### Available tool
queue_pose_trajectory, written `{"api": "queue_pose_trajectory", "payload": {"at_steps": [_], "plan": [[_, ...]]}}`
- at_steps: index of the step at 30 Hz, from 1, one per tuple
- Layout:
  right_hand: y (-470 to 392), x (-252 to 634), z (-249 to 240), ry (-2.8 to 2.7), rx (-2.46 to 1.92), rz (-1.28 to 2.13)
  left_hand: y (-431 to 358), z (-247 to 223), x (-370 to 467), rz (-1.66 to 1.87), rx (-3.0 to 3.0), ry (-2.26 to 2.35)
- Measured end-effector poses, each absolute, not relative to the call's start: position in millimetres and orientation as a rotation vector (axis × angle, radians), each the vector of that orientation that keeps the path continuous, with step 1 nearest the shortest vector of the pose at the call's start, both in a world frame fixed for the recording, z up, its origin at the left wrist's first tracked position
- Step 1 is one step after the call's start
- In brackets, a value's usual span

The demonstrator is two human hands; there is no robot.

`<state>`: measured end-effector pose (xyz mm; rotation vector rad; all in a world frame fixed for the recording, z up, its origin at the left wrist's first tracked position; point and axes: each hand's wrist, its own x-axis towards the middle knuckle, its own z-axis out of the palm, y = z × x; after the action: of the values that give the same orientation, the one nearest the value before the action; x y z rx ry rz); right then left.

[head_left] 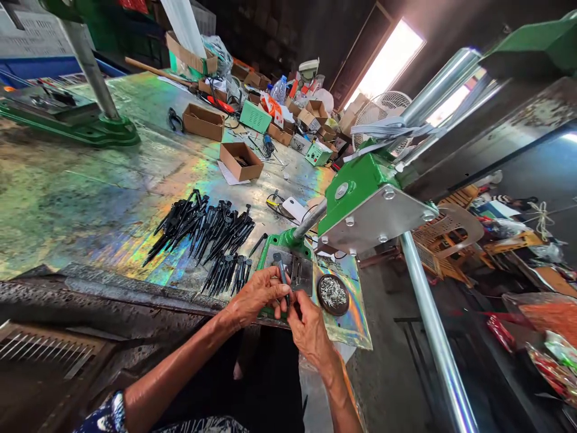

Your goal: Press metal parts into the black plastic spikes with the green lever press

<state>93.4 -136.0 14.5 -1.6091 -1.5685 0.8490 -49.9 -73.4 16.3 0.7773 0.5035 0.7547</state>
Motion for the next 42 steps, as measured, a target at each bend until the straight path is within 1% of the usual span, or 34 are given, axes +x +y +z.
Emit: {"api": "queue_pose_trajectory", "payload": {"at_steps": [4, 8, 12, 16, 22, 30, 42], "plan": [[-138.5, 89.2, 21.0, -1.443, -1.529, 0.991, -80.0, 17.4, -54.3, 0.78, 0.744, 0.523], [-140.3, 83.1, 15.6, -1.21, -1.44, 1.137, -87.0, 16.4, -56.3, 0.798, 0.707, 0.509], [-138.0, 73.4, 10.2, -0.955, -1.323, 1.182, -93.1, 17.3, -55.6, 0.877, 0.655, 0.539], [-137.3, 67.0, 18.0, -0.819, -1.263, 1.183, -93.3, 19.0, -57.9, 0.95, 0.581, 0.614], [-143.0, 58.1, 28.9, -0.822, -1.246, 1.186, -91.6, 17.8, -60.9, 0.992, 0.474, 0.677], [-143.0, 56.1, 20.6, -0.836, -1.275, 1.152, -93.8, 17.0, -59.7, 0.973, 0.383, 0.69], [-142.4, 59.8, 13.7, -0.902, -1.328, 1.134, -96.3, 11.8, -57.5, 0.986, 0.414, 0.698]]}}
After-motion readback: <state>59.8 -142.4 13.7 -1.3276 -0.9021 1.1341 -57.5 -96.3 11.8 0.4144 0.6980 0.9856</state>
